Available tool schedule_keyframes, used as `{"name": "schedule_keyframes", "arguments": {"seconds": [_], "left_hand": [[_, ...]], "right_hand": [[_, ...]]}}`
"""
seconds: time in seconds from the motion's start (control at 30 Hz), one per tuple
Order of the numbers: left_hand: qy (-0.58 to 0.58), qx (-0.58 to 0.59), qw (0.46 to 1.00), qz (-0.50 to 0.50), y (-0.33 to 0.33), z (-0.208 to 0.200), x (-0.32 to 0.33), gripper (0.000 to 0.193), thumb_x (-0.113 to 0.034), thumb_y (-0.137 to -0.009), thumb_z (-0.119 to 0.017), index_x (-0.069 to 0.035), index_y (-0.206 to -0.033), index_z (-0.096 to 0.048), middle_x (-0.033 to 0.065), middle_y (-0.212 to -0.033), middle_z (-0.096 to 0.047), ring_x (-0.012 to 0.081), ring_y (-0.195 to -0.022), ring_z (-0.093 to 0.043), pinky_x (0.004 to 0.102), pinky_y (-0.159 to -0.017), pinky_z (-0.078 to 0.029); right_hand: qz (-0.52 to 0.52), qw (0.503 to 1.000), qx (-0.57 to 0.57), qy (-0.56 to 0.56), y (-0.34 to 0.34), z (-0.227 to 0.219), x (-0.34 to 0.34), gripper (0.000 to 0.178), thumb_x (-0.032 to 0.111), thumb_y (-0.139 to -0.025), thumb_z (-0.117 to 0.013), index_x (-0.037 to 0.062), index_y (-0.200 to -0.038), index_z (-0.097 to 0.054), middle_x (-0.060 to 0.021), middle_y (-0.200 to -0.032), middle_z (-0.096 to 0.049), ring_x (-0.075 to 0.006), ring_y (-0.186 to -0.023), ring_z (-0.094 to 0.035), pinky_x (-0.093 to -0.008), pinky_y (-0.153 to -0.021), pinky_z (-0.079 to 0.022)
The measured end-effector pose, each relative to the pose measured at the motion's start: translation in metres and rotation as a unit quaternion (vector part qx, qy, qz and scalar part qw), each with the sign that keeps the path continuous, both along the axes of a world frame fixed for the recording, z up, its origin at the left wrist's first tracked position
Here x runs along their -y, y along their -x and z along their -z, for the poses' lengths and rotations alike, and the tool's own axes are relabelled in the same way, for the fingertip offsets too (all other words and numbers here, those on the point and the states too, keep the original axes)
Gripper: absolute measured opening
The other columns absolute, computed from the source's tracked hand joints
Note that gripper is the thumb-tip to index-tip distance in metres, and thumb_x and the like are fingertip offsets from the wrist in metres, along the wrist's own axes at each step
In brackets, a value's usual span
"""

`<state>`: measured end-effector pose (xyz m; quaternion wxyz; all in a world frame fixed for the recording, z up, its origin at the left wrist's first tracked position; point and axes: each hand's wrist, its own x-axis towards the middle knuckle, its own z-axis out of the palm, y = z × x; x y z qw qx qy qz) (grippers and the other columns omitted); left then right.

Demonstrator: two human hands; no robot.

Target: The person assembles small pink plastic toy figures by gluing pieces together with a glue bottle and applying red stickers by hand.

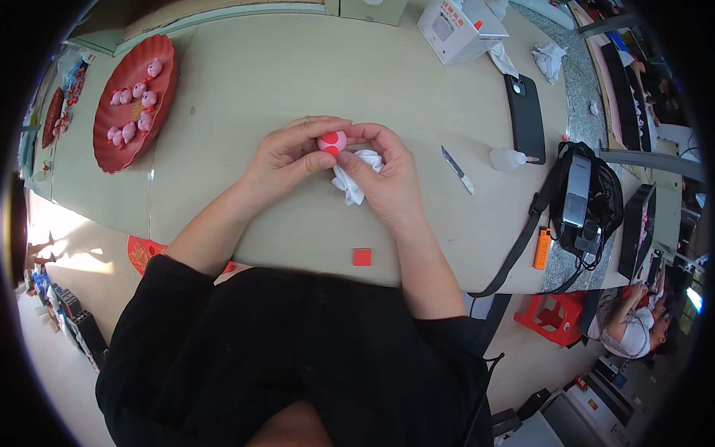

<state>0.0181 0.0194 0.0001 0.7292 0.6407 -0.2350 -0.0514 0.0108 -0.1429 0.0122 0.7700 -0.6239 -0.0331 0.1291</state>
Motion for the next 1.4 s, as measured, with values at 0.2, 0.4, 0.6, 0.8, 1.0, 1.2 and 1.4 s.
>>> {"name": "schedule_keyframes", "arguments": {"seconds": [0.2, 0.4, 0.6, 0.8, 1.0, 1.2, 1.4], "left_hand": [[-0.002, -0.069, 0.998, -0.009, 0.0007, 0.0034, 0.0007, 0.038, -0.003, -0.078, -0.060, -0.006, -0.115, -0.053, 0.0066, -0.099, -0.053, 0.0131, -0.087, -0.054, 0.0244, -0.075, -0.049], [-0.071, -0.081, 0.994, -0.016, 0.0037, 0.0055, 0.0025, 0.042, -0.003, -0.078, -0.060, -0.006, -0.118, -0.050, 0.0079, -0.095, -0.053, 0.0144, -0.085, -0.055, 0.0248, -0.075, -0.050], [-0.153, -0.002, 0.988, -0.032, 0.0040, 0.0032, 0.0028, 0.043, -0.003, -0.076, -0.061, -0.006, -0.117, -0.049, 0.0103, -0.094, -0.054, 0.0183, -0.082, -0.056, 0.0269, -0.072, -0.050], [-0.170, 0.010, 0.984, -0.043, 0.0054, 0.0024, 0.0034, 0.043, -0.001, -0.075, -0.061, -0.005, -0.116, -0.050, 0.0107, -0.092, -0.054, 0.0193, -0.080, -0.056, 0.0275, -0.071, -0.050], [-0.167, 0.026, 0.984, -0.050, 0.0043, 0.0024, 0.0045, 0.041, 0.000, -0.074, -0.061, -0.004, -0.114, -0.051, 0.0105, -0.094, -0.054, 0.0188, -0.081, -0.056, 0.0271, -0.071, -0.050], [-0.056, -0.056, 0.996, -0.047, 0.0046, 0.0050, 0.0042, 0.054, 0.004, -0.076, -0.059, -0.005, -0.125, -0.038, 0.0104, -0.106, -0.050, 0.0171, -0.091, -0.055, 0.0255, -0.075, -0.049], [-0.056, -0.068, 0.995, -0.045, 0.0035, 0.0005, 0.0041, 0.063, 0.006, -0.074, -0.060, -0.005, -0.127, -0.030, 0.0122, -0.112, -0.048, 0.0194, -0.096, -0.054, 0.0286, -0.078, -0.049]], "right_hand": [[-0.024, 0.998, -0.034, 0.056, -0.0012, -0.0011, 0.0020, 0.024, 0.004, -0.080, -0.058, -0.0030, -0.102, -0.054, -0.0065, -0.087, -0.058, -0.0100, -0.075, -0.056, -0.0207, -0.064, -0.046], [-0.022, 0.997, -0.041, 0.068, -0.0003, 0.0058, 0.0054, 0.020, 0.004, -0.080, -0.059, -0.0053, -0.097, -0.055, -0.0081, -0.083, -0.061, -0.0100, -0.071, -0.057, -0.0212, -0.062, -0.047], [-0.031, 0.997, -0.053, 0.047, -0.0018, 0.0036, 0.0063, 0.018, 0.001, -0.079, -0.059, -0.0045, -0.096, -0.056, -0.0080, -0.082, -0.061, -0.0102, -0.070, -0.057, -0.0208, -0.061, -0.046], [-0.029, 0.997, -0.050, 0.047, -0.0016, 0.0079, 0.0066, 0.018, 0.000, -0.078, -0.059, -0.0044, -0.095, -0.056, -0.0074, -0.082, -0.061, -0.0100, -0.070, -0.057, -0.0205, -0.061, -0.046], [-0.026, 0.998, -0.036, 0.047, -0.0024, 0.0071, 0.0071, 0.019, 0.000, -0.078, -0.059, -0.0044, -0.097, -0.055, -0.0082, -0.085, -0.060, -0.0100, -0.073, -0.057, -0.0208, -0.063, -0.046], [0.001, 1.000, -0.002, 0.016, -0.0019, 0.0018, 0.0022, 0.023, -0.001, -0.077, -0.060, -0.0020, -0.099, -0.055, -0.0073, -0.090, -0.060, -0.0104, -0.078, -0.057, -0.0213, -0.067, -0.046], [0.007, 1.000, -0.013, -0.002, -0.0020, 0.0004, 0.0041, 0.021, 0.004, -0.078, -0.061, -0.0010, -0.097, -0.056, -0.0064, -0.088, -0.060, -0.0087, -0.077, -0.055, -0.0206, -0.065, -0.045]]}}
